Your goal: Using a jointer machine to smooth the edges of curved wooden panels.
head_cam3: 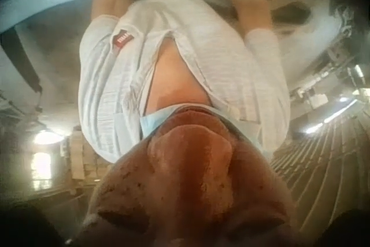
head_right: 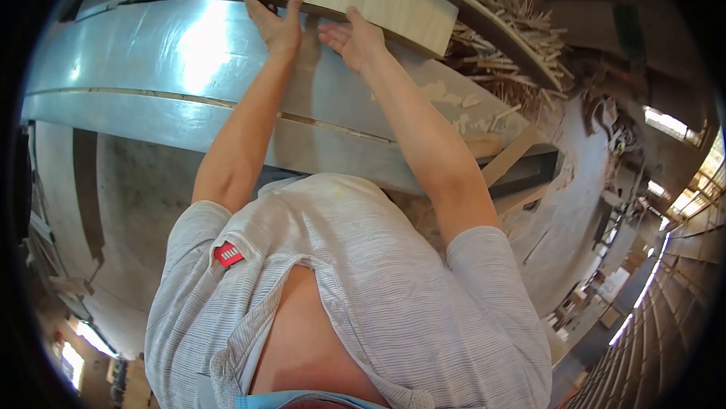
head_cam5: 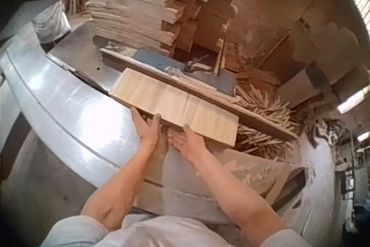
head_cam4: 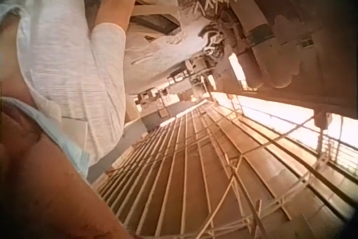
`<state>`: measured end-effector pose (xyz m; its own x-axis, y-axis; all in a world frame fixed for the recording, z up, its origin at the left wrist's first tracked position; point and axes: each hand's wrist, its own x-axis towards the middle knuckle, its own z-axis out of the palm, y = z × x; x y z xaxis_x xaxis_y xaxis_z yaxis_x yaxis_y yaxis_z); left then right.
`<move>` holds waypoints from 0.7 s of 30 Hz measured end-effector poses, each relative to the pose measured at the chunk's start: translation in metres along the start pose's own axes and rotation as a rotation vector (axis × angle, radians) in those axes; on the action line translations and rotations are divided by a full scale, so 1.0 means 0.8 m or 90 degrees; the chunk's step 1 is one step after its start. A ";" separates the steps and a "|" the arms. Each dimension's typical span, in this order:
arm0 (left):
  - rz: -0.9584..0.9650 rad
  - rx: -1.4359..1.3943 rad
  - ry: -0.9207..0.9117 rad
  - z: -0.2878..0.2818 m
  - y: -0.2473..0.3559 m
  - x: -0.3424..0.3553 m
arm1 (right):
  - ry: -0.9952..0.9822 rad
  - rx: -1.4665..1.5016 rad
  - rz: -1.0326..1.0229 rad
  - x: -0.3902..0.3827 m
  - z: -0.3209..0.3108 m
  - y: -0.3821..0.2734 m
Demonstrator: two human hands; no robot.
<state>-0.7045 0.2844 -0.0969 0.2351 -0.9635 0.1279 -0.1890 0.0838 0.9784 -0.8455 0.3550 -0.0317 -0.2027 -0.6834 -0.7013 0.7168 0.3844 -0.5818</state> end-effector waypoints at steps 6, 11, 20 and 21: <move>0.032 -0.052 -0.023 0.000 0.005 0.003 | -0.033 -0.141 -0.032 -0.070 -0.092 0.011; 0.105 -0.105 0.002 -0.004 -0.009 0.011 | -0.042 0.007 -0.126 -0.048 -0.111 0.011; 0.090 -0.104 -0.028 -0.006 0.005 0.000 | -0.097 0.291 -0.057 -0.008 -0.109 -0.015; 0.094 -0.103 -0.012 -0.009 -0.002 0.003 | -0.103 0.292 -0.053 -0.006 -0.107 -0.013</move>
<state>-0.6967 0.2840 -0.0969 0.1984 -0.9422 0.2701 -0.0639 0.2626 0.9628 -0.9092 0.4076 -0.0575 -0.1922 -0.8014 -0.5664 0.9295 0.0366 -0.3671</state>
